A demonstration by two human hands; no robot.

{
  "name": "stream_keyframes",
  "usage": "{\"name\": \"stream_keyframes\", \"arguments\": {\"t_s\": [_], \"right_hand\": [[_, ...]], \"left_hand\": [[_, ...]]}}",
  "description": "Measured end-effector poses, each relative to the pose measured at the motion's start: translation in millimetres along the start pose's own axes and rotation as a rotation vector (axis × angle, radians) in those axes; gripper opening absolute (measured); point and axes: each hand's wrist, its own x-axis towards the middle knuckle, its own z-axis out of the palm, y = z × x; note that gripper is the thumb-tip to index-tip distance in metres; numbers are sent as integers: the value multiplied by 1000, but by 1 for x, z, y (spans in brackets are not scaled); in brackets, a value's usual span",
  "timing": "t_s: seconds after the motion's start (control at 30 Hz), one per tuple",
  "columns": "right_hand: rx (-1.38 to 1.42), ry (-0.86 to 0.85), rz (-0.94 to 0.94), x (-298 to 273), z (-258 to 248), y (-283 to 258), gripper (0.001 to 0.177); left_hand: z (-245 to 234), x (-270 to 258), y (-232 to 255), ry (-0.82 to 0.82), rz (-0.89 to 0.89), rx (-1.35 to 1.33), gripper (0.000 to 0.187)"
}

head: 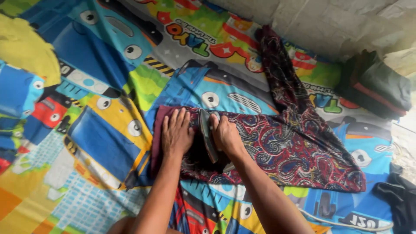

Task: The person irons a patterned long-sleeved shirt laid on a colorful mat, smoothing the fabric with one hand while moving the iron with the other. They fold the shirt sleeves and body sections, then continue ironing the folded areas.

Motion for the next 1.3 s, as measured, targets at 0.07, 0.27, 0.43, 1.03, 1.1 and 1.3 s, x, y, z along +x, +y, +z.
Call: {"name": "stream_keyframes", "arguments": {"t_s": [0.07, 0.27, 0.43, 1.03, 1.1, 1.3], "right_hand": [[14, 12, 18, -12, -16, 6, 68], [7, 66, 74, -26, -51, 55, 66], [-56, 101, 117, -29, -75, 111, 64], [-34, 131, 221, -20, -110, 154, 69], [-39, 120, 206, -31, -117, 150, 67], [-61, 157, 210, -41, -126, 164, 64]], "left_hand": [[6, 1, 3, 68, -4, -1, 59], [20, 8, 16, 81, -102, 6, 60], [4, 1, 29, 120, -114, 165, 69], [-2, -1, 30, 107, -98, 251, 70], [-2, -3, 31, 112, -97, 271, 69], [1, -5, 32, 165, -83, 311, 67]]}}
